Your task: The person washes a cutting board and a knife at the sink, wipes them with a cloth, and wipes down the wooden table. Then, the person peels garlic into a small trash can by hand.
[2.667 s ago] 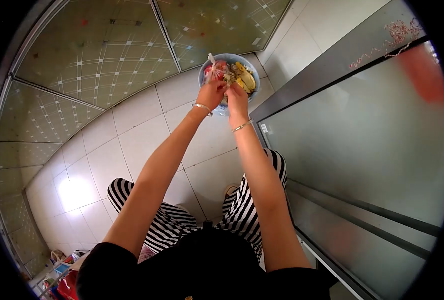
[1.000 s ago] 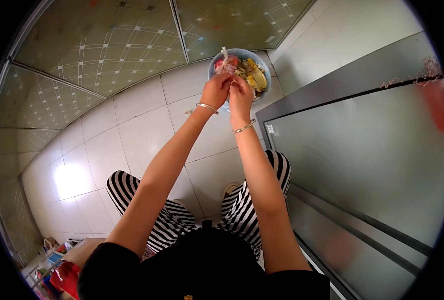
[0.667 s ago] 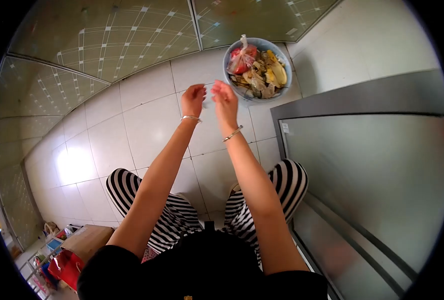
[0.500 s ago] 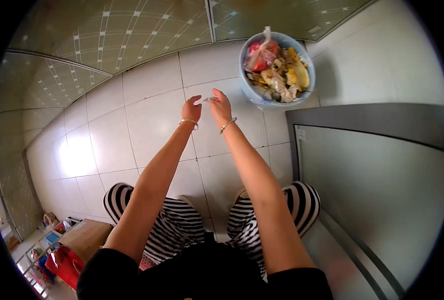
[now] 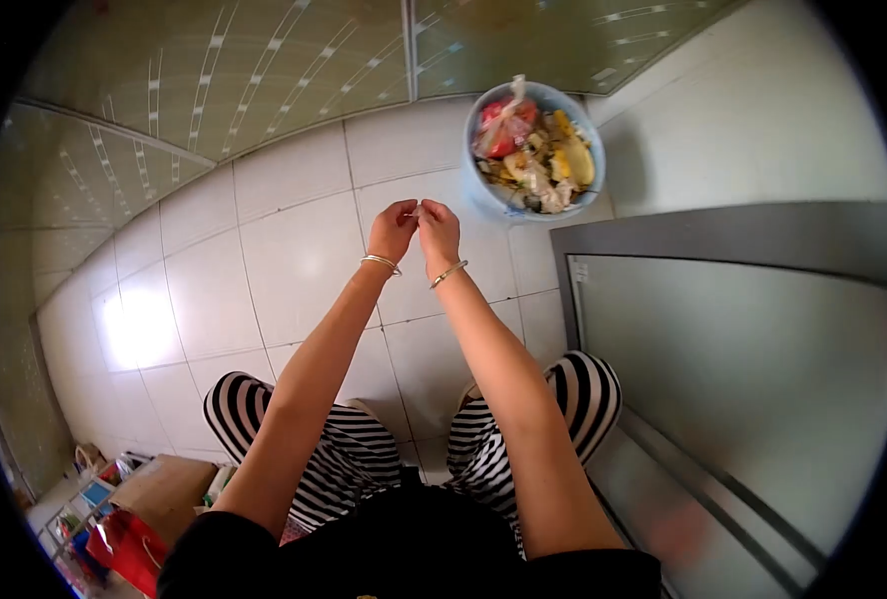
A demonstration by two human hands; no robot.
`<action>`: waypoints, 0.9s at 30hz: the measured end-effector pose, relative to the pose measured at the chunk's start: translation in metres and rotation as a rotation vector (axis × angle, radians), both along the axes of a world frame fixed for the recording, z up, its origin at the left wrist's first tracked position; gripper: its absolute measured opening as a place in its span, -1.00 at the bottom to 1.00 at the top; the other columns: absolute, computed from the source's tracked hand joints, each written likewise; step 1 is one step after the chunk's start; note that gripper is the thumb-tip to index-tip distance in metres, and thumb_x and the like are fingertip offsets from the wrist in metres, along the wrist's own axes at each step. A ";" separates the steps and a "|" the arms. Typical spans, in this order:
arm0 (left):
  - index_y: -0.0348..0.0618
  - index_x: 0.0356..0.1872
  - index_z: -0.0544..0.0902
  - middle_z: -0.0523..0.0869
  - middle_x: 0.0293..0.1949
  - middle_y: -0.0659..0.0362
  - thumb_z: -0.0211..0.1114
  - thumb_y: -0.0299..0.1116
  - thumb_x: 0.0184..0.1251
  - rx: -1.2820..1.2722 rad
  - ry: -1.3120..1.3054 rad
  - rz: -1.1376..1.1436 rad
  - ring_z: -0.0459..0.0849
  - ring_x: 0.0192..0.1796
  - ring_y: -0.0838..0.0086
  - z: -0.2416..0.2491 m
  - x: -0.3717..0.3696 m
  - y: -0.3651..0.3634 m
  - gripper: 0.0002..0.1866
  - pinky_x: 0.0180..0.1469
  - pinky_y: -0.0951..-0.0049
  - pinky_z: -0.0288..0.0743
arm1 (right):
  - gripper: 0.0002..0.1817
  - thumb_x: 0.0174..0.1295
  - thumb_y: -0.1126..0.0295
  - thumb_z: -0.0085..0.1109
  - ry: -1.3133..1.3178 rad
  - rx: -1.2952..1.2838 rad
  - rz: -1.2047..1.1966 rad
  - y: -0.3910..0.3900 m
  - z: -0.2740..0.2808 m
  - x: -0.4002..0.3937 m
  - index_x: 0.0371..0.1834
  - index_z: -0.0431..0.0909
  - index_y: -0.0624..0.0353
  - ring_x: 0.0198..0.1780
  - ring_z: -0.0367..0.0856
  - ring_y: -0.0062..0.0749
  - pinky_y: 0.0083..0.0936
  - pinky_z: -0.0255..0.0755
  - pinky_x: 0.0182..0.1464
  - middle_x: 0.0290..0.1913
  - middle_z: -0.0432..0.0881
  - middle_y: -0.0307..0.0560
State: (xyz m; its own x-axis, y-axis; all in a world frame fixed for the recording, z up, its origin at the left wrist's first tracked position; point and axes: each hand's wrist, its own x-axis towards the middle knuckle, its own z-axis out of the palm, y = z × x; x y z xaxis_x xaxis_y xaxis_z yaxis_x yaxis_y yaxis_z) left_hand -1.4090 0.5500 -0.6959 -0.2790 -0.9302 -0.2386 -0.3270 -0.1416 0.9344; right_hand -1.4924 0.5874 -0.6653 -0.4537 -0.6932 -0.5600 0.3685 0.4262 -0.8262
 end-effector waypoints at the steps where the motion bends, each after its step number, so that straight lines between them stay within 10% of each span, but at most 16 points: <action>1: -0.33 -0.03 0.57 0.70 -0.20 0.08 0.20 -0.49 0.20 -0.005 0.017 -0.028 0.66 -0.20 0.47 0.034 -0.008 -0.002 -0.70 -0.14 0.51 0.54 | -0.63 0.14 0.51 -0.02 0.012 -0.079 -0.072 0.002 0.029 -0.007 0.04 0.49 0.28 -0.12 0.49 -0.53 -0.55 0.37 -0.13 -0.11 0.57 -0.16; 12: -0.23 -0.03 0.59 0.69 -0.21 0.09 0.10 -0.56 0.23 -0.137 0.268 -0.386 0.64 -0.17 0.55 0.161 -0.124 -0.031 -0.71 -0.12 0.55 0.50 | -0.61 0.08 0.63 -0.06 0.132 -0.429 -0.374 0.006 0.149 -0.128 0.02 0.49 0.35 -0.02 0.51 -0.44 -0.56 0.40 0.01 -0.04 0.56 -0.07; 16: -0.16 -0.02 0.59 0.70 -0.26 0.00 0.08 -0.62 0.13 -0.751 0.173 -0.263 0.67 -0.27 0.36 0.117 -0.152 -0.047 -0.64 -0.20 0.44 0.50 | -0.62 0.07 0.64 -0.05 0.175 -0.367 -0.404 -0.006 0.140 -0.154 0.00 0.49 0.38 0.01 0.52 -0.37 -0.52 0.40 0.04 -0.03 0.56 -0.02; 21: -0.17 -0.08 0.60 0.65 -0.10 -0.01 0.15 -0.57 0.07 -0.370 0.002 -0.397 0.66 -0.22 0.27 0.147 -0.147 -0.049 -0.67 -0.17 0.40 0.51 | -0.75 0.10 0.55 -0.04 0.257 -0.242 -0.508 -0.018 0.145 -0.157 -0.16 0.55 0.31 -0.19 0.55 -0.45 -0.56 0.43 -0.13 -0.23 0.60 -0.12; 27: -0.21 -0.14 0.62 0.71 -0.28 0.05 0.30 -0.39 0.06 -0.213 -0.023 -0.339 0.70 -0.29 0.32 0.216 -0.109 -0.032 -0.70 -0.17 0.42 0.54 | -1.00 0.08 0.46 0.11 -0.395 -0.168 -0.572 0.000 0.184 -0.141 -0.44 0.50 0.10 -0.43 0.57 -0.50 -0.53 0.48 -0.41 -0.52 0.55 -0.26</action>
